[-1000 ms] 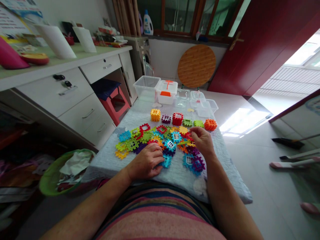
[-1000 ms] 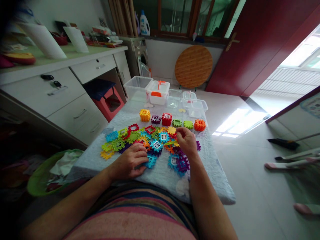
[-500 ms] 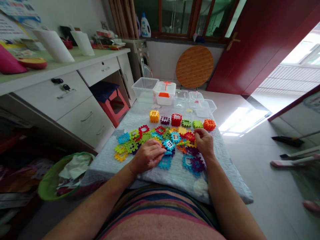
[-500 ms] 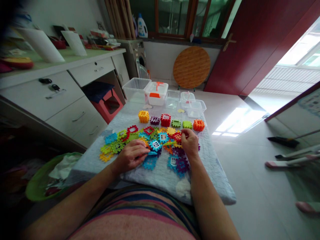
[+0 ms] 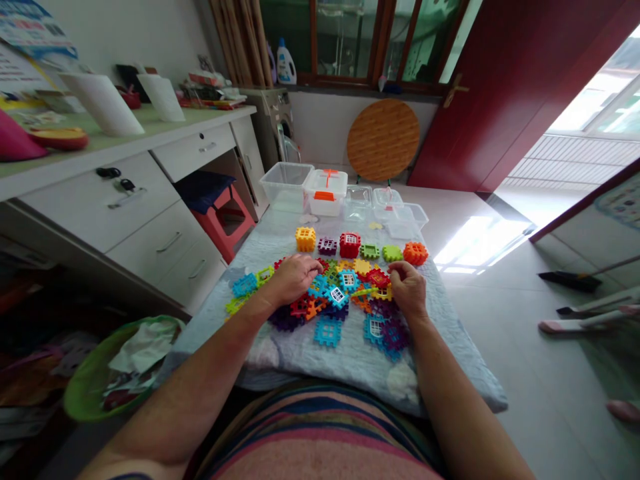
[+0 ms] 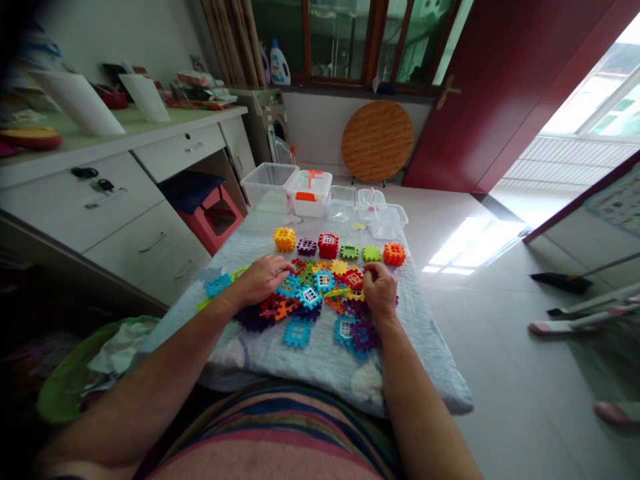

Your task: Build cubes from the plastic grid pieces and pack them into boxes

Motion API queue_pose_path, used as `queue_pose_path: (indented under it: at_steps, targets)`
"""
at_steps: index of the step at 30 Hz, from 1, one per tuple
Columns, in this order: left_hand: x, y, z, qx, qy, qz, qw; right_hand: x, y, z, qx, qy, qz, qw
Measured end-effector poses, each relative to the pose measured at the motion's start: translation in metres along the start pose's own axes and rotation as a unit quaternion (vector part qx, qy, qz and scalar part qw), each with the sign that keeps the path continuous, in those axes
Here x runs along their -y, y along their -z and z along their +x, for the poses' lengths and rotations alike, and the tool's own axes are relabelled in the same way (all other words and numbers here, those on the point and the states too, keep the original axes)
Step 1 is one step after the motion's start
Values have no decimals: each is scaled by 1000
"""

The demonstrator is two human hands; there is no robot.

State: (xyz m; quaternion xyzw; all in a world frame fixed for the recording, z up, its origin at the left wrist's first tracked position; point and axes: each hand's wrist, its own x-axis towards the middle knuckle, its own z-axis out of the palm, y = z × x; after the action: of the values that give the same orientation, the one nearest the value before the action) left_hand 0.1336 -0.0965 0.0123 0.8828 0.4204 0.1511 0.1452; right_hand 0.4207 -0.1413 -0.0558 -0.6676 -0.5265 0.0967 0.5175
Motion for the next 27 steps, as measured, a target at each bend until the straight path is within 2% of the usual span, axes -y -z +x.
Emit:
queue_pose_path:
  at_steps: [3, 6, 11, 15, 18, 21, 24, 27]
  targets:
    - [-5, -1, 9, -20, 14, 87, 996, 2, 1, 0, 6, -2, -4, 1000]
    - [-24, -2, 22, -16, -14, 121, 992, 4, 1, -1, 6, -5, -7, 1000]
    - [-60, -17, 47, 65, -39, 193, 978, 2, 3, 0, 4, -13, 1, 1000]
    - [-70, -33, 58, 114, -18, 222, 968, 0, 3, 2, 10, -17, 22, 1000]
    - [-70, -37, 59, 114, -21, 224, 968, 0, 3, 2, 13, -16, 22, 1000]
    - [-64, -31, 56, 80, -52, 212, 973, 0, 3, 3, 10, -21, 12, 1000]
    - [-47, -12, 53, 58, -72, 168, 982, 1, 3, 2, 11, -23, 14, 1000]
    - [-23, 13, 47, 92, -90, 87, 988, 2, 3, 2, 13, -17, 11, 1000]
